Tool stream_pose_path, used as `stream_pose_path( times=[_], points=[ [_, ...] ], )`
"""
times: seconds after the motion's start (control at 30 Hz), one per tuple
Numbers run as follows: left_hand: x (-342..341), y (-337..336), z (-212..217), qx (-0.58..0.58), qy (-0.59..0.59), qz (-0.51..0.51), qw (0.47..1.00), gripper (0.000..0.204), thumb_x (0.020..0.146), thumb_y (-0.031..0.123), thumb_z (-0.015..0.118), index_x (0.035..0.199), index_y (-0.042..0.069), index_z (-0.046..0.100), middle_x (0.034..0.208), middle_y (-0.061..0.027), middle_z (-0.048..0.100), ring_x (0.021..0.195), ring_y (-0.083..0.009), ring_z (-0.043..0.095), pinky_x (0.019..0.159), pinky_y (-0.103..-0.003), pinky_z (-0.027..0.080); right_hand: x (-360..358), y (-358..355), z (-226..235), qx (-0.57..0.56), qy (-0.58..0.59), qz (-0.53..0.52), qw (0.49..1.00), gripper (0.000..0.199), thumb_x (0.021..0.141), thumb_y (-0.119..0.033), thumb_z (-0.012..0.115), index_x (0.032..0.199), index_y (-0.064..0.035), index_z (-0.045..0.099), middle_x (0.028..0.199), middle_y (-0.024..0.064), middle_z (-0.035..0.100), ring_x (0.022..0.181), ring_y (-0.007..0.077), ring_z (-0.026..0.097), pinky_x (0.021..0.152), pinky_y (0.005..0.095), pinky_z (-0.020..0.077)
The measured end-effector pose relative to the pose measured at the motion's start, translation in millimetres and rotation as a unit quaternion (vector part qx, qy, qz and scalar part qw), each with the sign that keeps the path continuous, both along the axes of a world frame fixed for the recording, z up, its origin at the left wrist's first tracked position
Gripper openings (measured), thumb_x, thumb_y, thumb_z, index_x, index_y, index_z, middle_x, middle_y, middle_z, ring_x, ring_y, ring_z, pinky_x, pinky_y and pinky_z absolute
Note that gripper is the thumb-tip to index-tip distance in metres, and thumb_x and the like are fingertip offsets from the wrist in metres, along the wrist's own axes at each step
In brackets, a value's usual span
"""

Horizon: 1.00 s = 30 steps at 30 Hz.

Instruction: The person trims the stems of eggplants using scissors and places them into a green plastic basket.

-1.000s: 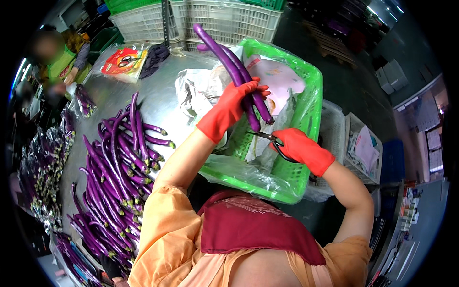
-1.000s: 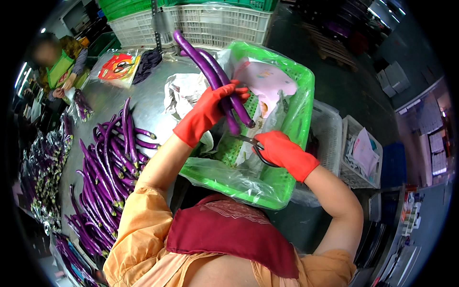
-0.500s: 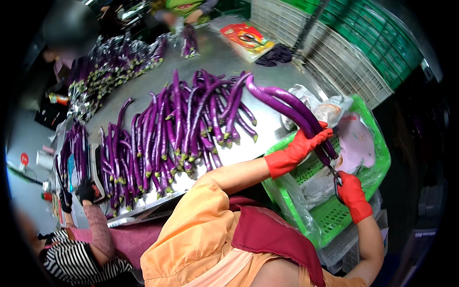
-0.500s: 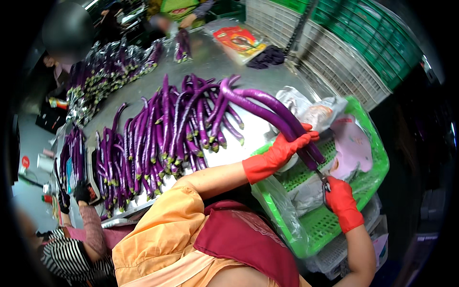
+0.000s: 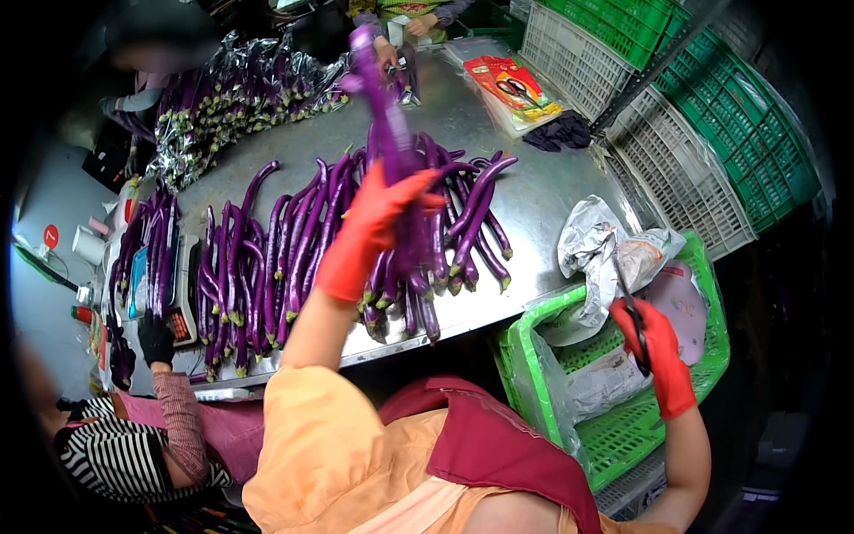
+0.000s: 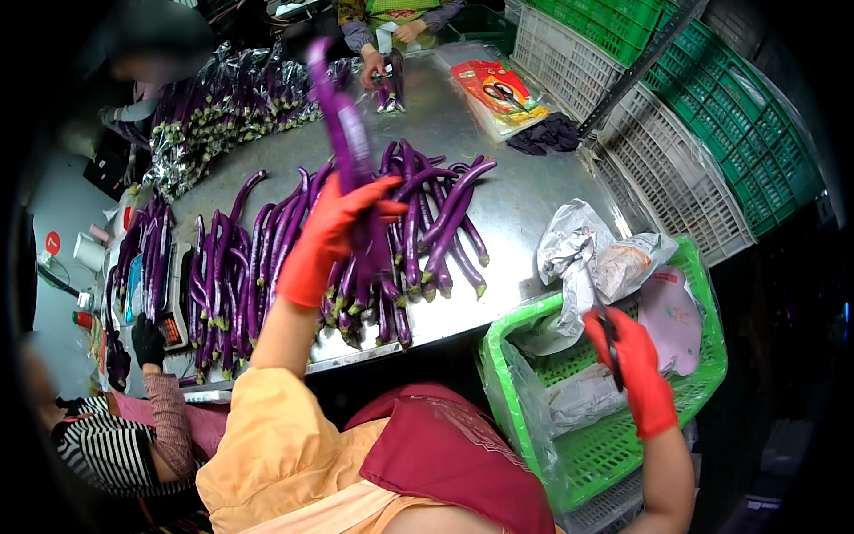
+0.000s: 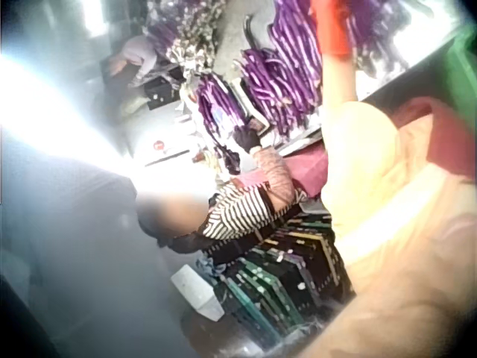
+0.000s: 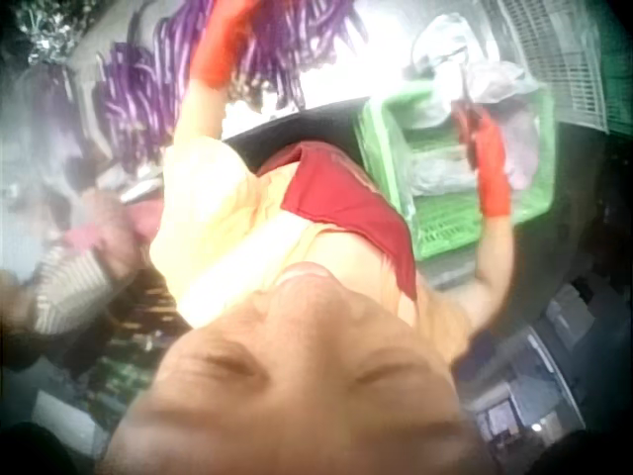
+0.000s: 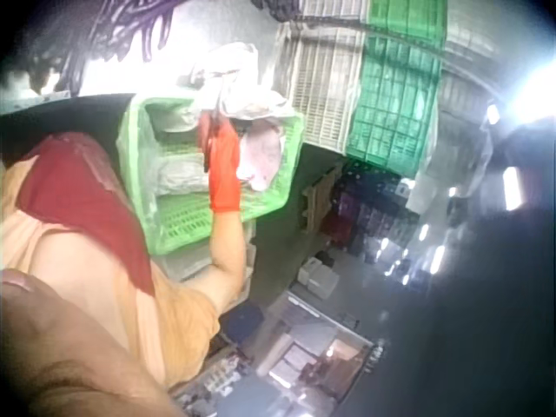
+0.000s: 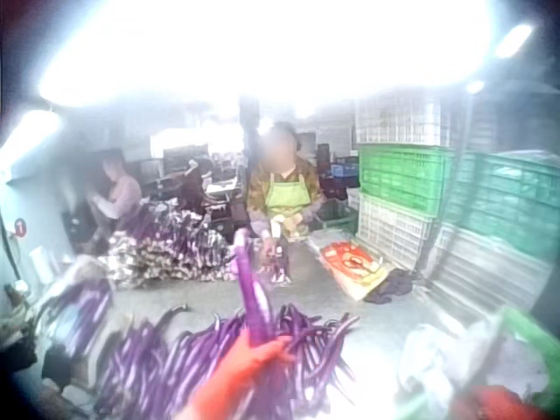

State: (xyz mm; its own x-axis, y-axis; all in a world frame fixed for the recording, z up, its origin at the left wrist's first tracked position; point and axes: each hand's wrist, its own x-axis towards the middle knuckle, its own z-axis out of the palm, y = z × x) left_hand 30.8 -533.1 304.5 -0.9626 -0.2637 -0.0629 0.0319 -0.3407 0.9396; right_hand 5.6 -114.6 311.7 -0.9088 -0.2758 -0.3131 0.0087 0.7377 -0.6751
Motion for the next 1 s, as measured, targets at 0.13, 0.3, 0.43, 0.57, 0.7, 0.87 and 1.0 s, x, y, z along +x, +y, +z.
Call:
stream_pose_path(
  times=[0.13,0.3,0.43,0.57,0.7,0.87,1.0],
  points=[
    [22.0,-96.6,-75.0,-0.261,-0.068,0.091,0.959,0.058,0.082,0.026,0.067,0.127,-0.003,0.044,0.125,-0.0213,0.054,0.110,-0.0292,0.059,0.091,-0.036,0.048,-52.1,-63.1,-37.7,0.012,0.028,0.088,0.996,0.052,0.082,-0.047,0.063,0.116,-0.0066,0.060,0.093,0.0148,0.067,0.084,0.0258,0.065,0.076,0.0357,0.0485],
    [55.3,-146.9,-119.2,-0.674,-0.138,0.221,0.691,0.073,0.082,0.031,0.065,0.138,-0.005,0.035,0.139,-0.0257,0.038,0.132,-0.0374,0.033,0.111,-0.040,0.024,-101.3,-127.6,-94.5,-0.093,-0.001,0.053,0.994,0.076,0.078,-0.031,0.063,0.141,-0.0022,0.032,0.103,0.0194,0.063,0.091,0.0248,0.062,0.077,0.0330,0.0481],
    [27.6,-92.8,-70.9,-0.657,0.026,0.212,0.723,0.055,0.088,0.021,0.061,0.136,0.002,0.042,0.136,-0.0205,0.045,0.128,-0.0327,0.041,0.107,-0.038,0.029,-99.4,-145.2,-110.6,-0.033,-0.090,0.053,0.994,0.075,0.083,-0.021,0.058,0.145,-0.0032,0.020,0.083,0.0181,0.063,0.071,0.0289,0.062,0.065,0.0376,0.0491],
    [-17.0,-2.5,-41.8,-0.457,0.034,0.041,0.888,0.049,0.089,0.021,0.059,0.133,0.003,0.047,0.131,-0.0167,0.052,0.123,-0.0276,0.048,0.103,-0.035,0.035,-74.8,-127.5,-102.2,0.012,0.085,0.136,0.987,0.047,0.090,-0.020,0.051,0.134,-0.0055,0.041,0.077,0.0220,0.063,0.074,0.0394,0.061,0.068,0.0473,0.0475],
    [-61.7,97.8,-34.4,-0.466,0.107,-0.176,0.860,0.059,0.085,0.032,0.064,0.134,0.005,0.046,0.138,-0.0201,0.044,0.130,-0.0317,0.040,0.105,-0.037,0.032,-50.1,-58.9,-68.7,-0.168,0.323,-0.039,0.930,0.032,0.085,-0.013,0.061,0.116,-0.0038,0.060,0.078,0.0193,0.065,0.074,0.0299,0.064,0.070,0.0387,0.0486],
    [-120.1,225.1,-53.9,-0.580,0.226,-0.261,0.738,0.081,0.076,0.047,0.071,0.141,0.009,0.038,0.146,-0.0257,0.029,0.134,-0.0405,0.030,0.108,-0.041,0.028,-33.2,127.6,-110.8,0.000,0.271,-0.483,0.833,0.076,0.075,-0.041,0.069,0.135,-0.0051,0.040,0.127,0.0246,0.052,0.114,0.0392,0.052,0.091,0.0437,0.0450],
    [-133.8,303.4,-79.2,-0.693,0.169,-0.311,0.628,0.103,0.069,0.044,0.075,0.149,0.015,0.016,0.148,-0.0245,0.026,0.129,-0.0453,0.036,0.101,-0.045,0.038,16.3,206.4,-241.8,0.148,0.019,-0.623,0.768,0.108,0.064,-0.042,0.079,0.137,0.0135,0.023,0.130,0.0332,0.045,0.122,0.0409,0.047,0.102,0.0400,0.0390]
  ],
)
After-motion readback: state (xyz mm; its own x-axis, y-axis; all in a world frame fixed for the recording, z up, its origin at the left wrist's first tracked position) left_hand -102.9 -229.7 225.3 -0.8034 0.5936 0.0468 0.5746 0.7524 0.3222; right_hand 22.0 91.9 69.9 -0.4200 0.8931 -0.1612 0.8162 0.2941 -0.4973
